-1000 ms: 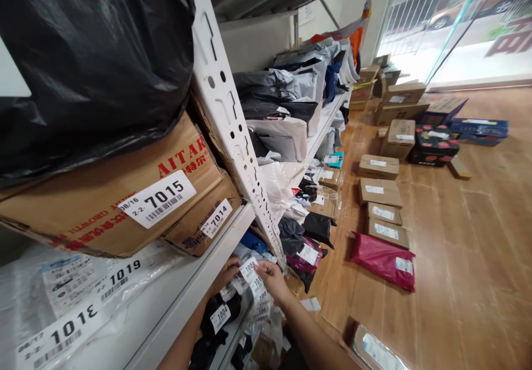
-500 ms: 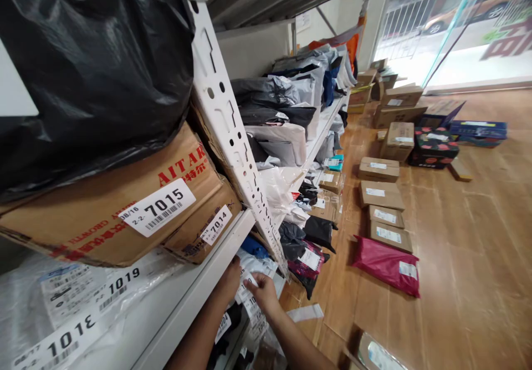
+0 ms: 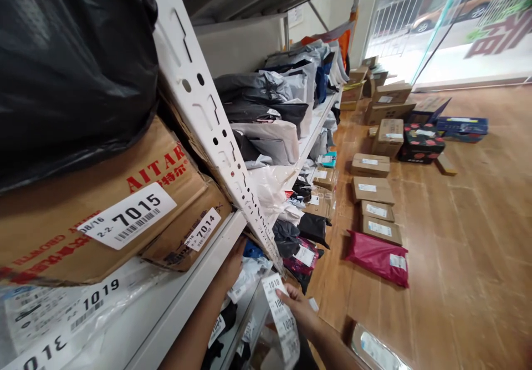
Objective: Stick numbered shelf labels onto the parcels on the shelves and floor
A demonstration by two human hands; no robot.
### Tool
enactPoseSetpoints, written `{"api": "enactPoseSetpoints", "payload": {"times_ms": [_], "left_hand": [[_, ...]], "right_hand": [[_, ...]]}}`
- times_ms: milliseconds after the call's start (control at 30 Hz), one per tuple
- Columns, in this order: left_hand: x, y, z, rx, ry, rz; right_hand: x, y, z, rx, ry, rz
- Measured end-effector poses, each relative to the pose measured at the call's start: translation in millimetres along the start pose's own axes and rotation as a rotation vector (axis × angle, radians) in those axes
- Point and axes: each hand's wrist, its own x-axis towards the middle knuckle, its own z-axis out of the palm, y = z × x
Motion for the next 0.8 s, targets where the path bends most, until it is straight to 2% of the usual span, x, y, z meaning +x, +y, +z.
{"api": "enactPoseSetpoints", "payload": {"times_ms": [67, 167, 400, 500, 667, 800], "left_hand": [[7, 0, -1.1, -0.037, -0.027, 0.091], [8, -4, 0.0, -0.082, -0.031, 0.124], [-5, -22, -0.4, -0.183, 0.003, 0.151], [-3, -20, -2.3, -0.203, 0.020, 0.134], [3, -14, -0.8, -0.221, 0.039, 0.041], [7, -17, 4.7, -0.237, 0.028, -0.027]], "right_hand": [[6, -12, 1, 0.020, -0.054, -0.025], [23, -24, 13, 0.018, -0.099, -0.076], [69, -21, 51, -0.054, -0.028, -0.226], [82, -16, 59, -0.109, 0.003, -0.242], [89, -11, 58, -0.201, 0.036, -0.266], [93, -5, 58, -0.229, 0.144, -0.296]]}}
